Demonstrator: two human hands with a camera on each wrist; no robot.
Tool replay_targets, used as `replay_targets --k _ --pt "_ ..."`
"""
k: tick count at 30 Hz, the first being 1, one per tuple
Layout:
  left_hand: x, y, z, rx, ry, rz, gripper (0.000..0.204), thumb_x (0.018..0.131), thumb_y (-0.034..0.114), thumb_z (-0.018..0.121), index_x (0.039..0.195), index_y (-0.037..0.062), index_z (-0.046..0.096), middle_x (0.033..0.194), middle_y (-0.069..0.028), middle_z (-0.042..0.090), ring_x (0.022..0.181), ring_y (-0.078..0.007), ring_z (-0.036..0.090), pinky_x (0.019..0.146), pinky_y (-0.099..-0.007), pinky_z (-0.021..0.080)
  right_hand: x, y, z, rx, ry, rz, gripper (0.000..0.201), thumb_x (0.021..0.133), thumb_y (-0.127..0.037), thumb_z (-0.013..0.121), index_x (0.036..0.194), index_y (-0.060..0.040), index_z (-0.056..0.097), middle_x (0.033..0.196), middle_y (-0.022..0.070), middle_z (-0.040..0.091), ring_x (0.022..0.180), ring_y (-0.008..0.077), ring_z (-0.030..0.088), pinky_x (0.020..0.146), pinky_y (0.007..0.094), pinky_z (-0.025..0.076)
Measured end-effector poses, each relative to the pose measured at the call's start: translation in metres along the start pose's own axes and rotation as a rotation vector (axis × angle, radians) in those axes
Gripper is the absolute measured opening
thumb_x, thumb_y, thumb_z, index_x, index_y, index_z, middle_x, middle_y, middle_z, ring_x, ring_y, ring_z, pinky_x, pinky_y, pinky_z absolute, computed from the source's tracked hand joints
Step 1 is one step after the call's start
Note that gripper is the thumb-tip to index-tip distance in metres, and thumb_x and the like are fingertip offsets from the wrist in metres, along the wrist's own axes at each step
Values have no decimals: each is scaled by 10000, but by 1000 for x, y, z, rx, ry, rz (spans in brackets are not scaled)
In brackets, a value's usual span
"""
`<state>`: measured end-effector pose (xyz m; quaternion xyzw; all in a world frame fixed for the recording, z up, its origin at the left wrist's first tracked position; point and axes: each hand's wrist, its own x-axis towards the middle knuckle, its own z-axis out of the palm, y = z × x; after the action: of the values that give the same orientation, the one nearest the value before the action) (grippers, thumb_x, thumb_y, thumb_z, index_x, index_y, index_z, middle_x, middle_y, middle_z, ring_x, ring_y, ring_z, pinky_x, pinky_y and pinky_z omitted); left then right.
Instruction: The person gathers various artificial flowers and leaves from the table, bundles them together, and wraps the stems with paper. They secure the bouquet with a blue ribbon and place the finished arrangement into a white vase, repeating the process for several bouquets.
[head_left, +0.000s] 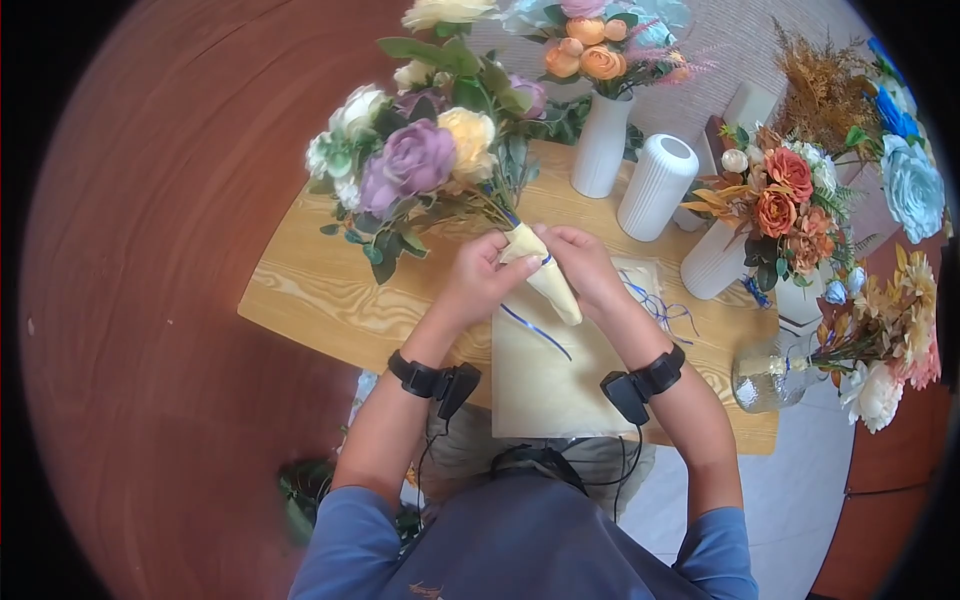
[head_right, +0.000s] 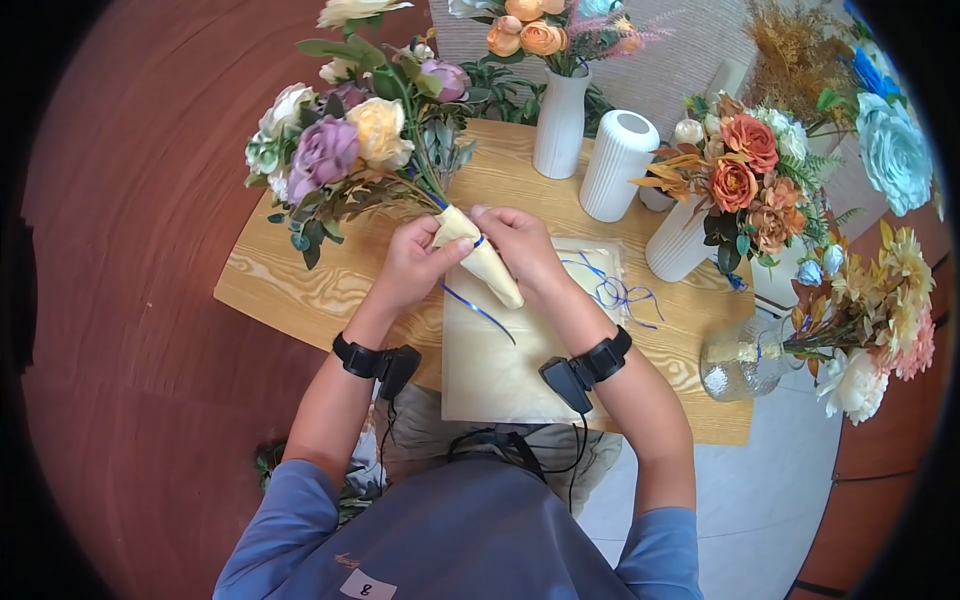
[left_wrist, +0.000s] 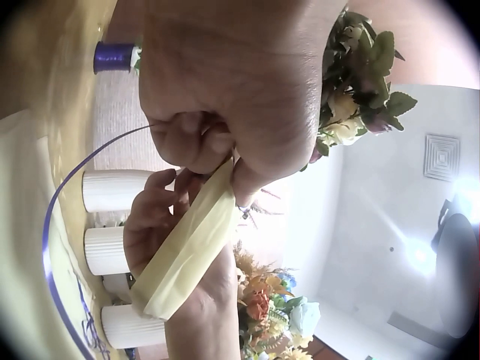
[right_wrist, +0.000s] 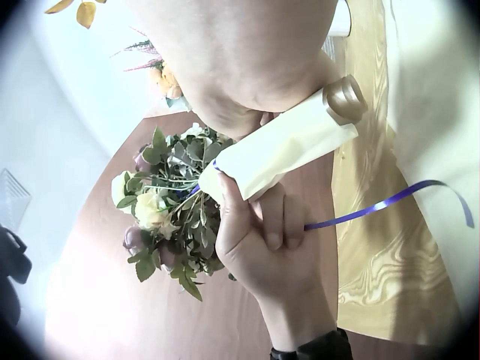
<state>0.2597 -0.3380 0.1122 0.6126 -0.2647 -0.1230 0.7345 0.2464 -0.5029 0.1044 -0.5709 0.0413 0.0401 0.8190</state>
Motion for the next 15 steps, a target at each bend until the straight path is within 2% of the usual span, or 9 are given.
replay_targets --k 4,6,10,12,14,15 --pt "3 -8 -6 -24 6 10 225 892 109 642 1057 -36 596 965 -34 643 838 -71 590 742 -226 489 -13 -6 0 -177 34 -52 338 958 -303 563 1010 25 625 857 52 631 646 86 566 594 221 464" --pt "3 -14 -11 3 18 2 215 897 105 633 1056 -34 594 966 -38 644 834 -72 590 740 -226 489 -31 -16 7 -309 -134 -45 417 980 -360 500 1079 36 585 874 74 621 678 108 570 632 246 474" --pt "7 -23 -13 -34 -8 70 199 910 108 610 1063 -18 587 975 -37 645 835 -74 591 741 -228 489 -31 -3 10 -517 -155 -117 428 985 -364 482 1120 35 557 843 75 608 719 118 572 674 268 472" --pt "8 -22 -11 -40 -3 101 197 913 111 605 1064 -14 585 982 -39 645 843 -76 593 744 -231 490 -29 0 11 -731 -105 -358 374 982 -315 502 1118 28 566 822 65 598 743 113 572 690 272 460" --pt "8 -19 -10 -61 18 8 188 914 113 604 1054 -13 592 935 -9 632 765 -50 564 650 -204 461 -29 1 12 -720 -82 -377 350 979 -299 509 1097 24 574 807 47 587 730 103 559 673 261 451" --pt "8 -21 -10 -62 24 9 188 914 113 604 1054 -13 592 935 -9 632 765 -50 564 650 -204 461 -30 2 13 -706 -57 -398 326 977 -282 517 1077 21 582 791 30 576 717 92 546 656 251 441"
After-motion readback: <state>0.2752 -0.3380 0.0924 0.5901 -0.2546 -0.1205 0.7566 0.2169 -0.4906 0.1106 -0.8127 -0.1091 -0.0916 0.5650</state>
